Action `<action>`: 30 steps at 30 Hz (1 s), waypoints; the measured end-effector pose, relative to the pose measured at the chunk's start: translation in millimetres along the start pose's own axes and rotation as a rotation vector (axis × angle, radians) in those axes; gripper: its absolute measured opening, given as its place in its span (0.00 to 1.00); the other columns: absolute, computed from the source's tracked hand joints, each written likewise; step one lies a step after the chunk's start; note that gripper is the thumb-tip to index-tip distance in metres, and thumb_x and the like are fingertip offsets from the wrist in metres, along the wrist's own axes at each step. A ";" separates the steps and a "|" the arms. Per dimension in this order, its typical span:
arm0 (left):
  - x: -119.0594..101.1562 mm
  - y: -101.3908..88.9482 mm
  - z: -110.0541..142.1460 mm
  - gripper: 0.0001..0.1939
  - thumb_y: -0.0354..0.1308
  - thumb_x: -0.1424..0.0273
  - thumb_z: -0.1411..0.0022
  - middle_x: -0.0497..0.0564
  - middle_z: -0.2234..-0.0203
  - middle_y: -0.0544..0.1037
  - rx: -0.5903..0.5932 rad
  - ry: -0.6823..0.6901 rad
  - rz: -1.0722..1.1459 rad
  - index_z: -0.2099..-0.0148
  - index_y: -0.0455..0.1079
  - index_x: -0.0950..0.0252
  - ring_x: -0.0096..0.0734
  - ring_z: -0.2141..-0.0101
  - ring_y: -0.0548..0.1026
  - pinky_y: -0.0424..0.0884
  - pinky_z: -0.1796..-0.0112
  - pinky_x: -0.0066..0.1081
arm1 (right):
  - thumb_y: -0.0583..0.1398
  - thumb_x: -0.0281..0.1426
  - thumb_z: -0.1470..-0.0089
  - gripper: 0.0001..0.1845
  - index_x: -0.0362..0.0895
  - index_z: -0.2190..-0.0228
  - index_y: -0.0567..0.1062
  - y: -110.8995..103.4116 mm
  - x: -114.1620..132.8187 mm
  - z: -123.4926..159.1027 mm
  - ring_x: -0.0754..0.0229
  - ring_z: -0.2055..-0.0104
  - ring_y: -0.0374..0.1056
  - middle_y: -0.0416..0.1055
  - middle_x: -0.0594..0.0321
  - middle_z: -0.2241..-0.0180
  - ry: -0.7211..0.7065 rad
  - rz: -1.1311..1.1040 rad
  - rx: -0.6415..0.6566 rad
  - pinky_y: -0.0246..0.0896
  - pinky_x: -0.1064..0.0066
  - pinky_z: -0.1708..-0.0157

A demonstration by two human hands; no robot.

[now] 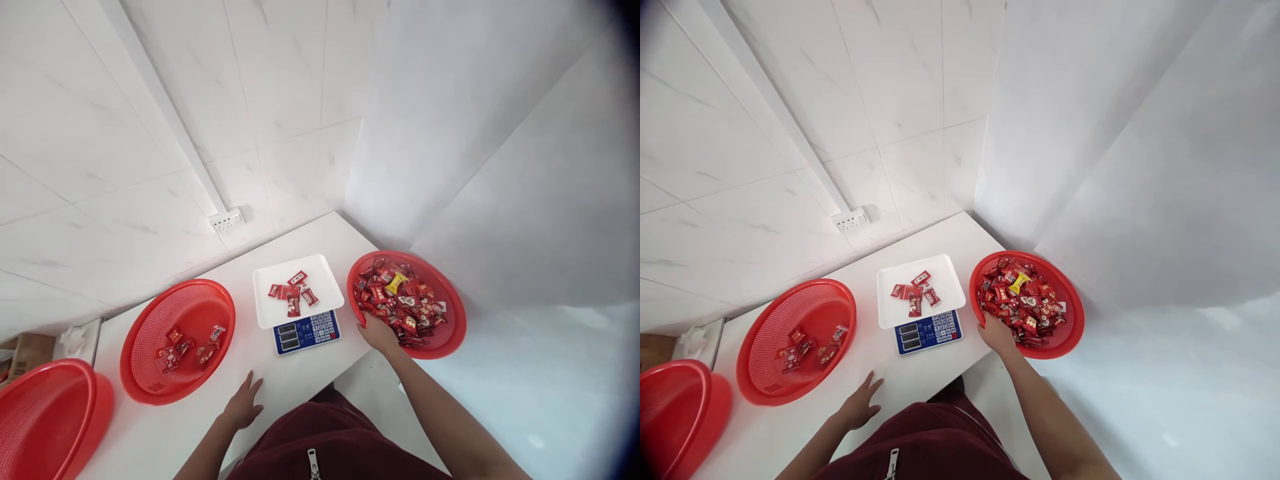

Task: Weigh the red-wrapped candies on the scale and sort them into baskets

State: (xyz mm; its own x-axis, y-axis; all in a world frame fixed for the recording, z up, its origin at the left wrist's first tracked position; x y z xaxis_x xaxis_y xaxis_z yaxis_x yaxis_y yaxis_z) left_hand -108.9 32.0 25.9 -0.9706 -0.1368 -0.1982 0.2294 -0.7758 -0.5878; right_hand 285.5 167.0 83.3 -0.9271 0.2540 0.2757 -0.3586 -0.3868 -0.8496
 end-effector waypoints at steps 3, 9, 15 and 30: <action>-5.5 0.9 1.6 0.38 0.55 0.72 0.46 0.60 0.34 0.36 0.005 -0.042 0.024 0.34 0.48 0.64 0.41 0.37 0.50 0.55 0.43 0.34 | 0.50 0.34 0.43 0.20 0.41 0.50 0.66 -1.3 1.6 -0.2 0.48 0.53 0.68 0.71 0.48 0.54 -0.027 -0.001 -0.008 0.59 0.64 0.59; -19.7 8.3 1.5 0.47 0.60 0.72 0.50 0.62 0.34 0.32 0.005 -0.157 0.023 0.33 0.38 0.55 0.56 0.37 0.42 0.53 0.43 0.45 | 0.51 0.33 0.44 0.24 0.39 0.47 0.63 4.2 -1.4 -5.4 0.48 0.51 0.67 0.69 0.45 0.52 -0.054 -0.009 0.029 0.58 0.64 0.57; -22.0 13.1 -4.7 0.48 0.61 0.69 0.51 0.63 0.34 0.33 -0.048 -0.231 0.055 0.33 0.40 0.55 0.60 0.37 0.41 0.51 0.43 0.48 | 0.53 0.33 0.45 0.26 0.36 0.47 0.63 10.5 -3.3 -11.2 0.49 0.48 0.65 0.67 0.44 0.49 -0.130 -0.046 0.037 0.56 0.65 0.52; 70.5 -90.4 58.6 0.33 0.46 0.67 0.39 0.70 0.37 0.48 -0.860 -0.544 0.123 0.34 0.43 0.71 0.50 0.36 0.45 0.55 0.44 0.48 | 0.53 0.33 0.46 0.24 0.37 0.48 0.65 13.3 -4.9 -13.5 0.49 0.51 0.66 0.68 0.46 0.52 -0.181 -0.078 0.031 0.56 0.65 0.53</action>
State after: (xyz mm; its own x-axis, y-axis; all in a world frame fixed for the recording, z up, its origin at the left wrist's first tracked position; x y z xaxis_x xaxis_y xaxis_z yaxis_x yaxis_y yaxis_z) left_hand -202.4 56.4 111.1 -0.7894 -0.6126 -0.0388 0.0969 -0.0619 -0.9934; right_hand 286.8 172.6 64.6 -0.8997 0.1216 0.4191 -0.4309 -0.3996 -0.8091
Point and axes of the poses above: each hand's wrist, its own z-axis away from the middle knuckle, its own y-axis out of the palm, x = y × z, the point moved 9 cm from there along -z, towards the middle knuckle
